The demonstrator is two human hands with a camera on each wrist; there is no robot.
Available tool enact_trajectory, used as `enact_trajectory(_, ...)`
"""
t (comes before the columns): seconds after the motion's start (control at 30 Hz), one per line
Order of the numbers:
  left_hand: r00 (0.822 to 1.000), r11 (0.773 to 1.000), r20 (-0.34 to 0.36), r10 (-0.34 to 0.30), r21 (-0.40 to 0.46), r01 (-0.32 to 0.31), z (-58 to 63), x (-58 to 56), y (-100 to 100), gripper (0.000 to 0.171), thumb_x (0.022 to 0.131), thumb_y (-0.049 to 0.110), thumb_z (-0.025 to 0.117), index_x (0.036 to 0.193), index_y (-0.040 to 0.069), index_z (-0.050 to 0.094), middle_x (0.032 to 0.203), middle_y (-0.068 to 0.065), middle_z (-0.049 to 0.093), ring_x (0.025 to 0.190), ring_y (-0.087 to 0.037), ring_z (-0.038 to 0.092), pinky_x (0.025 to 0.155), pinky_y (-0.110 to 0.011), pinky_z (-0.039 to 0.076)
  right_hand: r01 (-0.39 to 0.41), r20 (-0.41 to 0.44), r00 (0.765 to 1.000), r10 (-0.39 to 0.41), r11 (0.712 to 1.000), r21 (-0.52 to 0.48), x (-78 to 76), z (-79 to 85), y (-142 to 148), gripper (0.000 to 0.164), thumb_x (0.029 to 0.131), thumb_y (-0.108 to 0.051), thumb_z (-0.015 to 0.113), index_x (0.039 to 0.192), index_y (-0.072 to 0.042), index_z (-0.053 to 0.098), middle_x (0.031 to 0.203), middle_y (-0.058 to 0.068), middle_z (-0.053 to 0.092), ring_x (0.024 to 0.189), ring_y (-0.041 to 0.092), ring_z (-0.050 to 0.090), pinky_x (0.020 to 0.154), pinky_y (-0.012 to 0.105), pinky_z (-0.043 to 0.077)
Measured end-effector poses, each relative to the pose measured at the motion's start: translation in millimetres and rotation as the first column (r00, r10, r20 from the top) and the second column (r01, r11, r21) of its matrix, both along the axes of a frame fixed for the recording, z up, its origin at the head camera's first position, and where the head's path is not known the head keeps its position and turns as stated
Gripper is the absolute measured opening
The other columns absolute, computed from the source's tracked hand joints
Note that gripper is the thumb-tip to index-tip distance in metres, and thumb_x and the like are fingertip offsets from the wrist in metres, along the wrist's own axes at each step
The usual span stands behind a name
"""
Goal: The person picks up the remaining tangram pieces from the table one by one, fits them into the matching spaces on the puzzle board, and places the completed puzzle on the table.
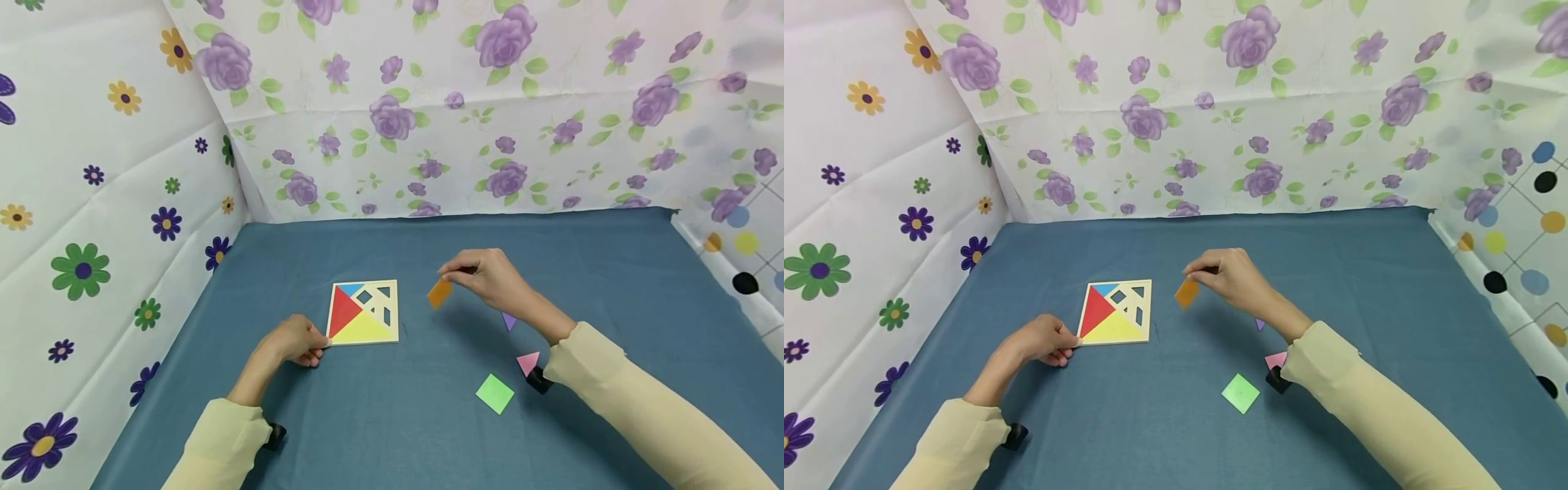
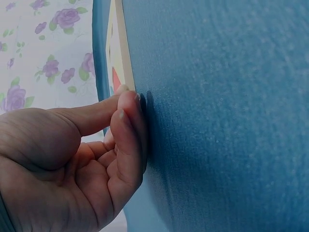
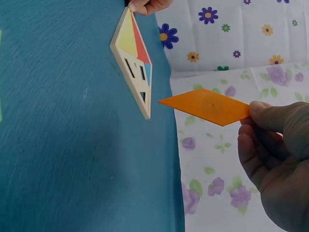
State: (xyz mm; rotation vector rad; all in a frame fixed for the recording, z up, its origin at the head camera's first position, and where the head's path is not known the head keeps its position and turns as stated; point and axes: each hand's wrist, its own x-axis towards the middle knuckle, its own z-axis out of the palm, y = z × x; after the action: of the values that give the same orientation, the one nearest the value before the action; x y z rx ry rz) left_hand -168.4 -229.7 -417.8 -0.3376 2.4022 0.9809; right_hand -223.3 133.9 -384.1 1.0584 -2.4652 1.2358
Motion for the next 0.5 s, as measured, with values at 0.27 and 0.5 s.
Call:
enact_trajectory(0.27,1.0,1.0,-0.016,0.005,0.013,-0.005,-0.6,2.0,-1,0.017,0.099,0.01,0.071,0.089,-0.003,0.067,0.07,-0.01,0.065,0.057,-0.013,0.063,0.057,-0.026,0.056,0.028,0.104,0.994,-0.027,1.0,-0.005,-3.9,2.8,-15,0.009,0.091,-0.003,0.079,0.099,-0.004,0.081,0.095,0.008,0.078,0.08,0.019,0.072,0.069,0.026,0.058)
enact_trajectory(0.5,1.0,1.0,-0.01,0.007,-0.003,-0.007,-1.1,1.7,-1,0.017,0.099,0.011,0.071,0.089,-0.003,0.067,0.071,-0.01,0.066,0.058,-0.013,0.063,0.057,-0.026,0.056,0.015,0.172,0.985,-0.01,0.999,-0.028,-11.9,-0.7,-25,0.009,0.093,-0.005,0.076,0.1,-0.003,0.081,0.098,0.009,0.077,0.082,0.024,0.072,0.071,0.027,0.058)
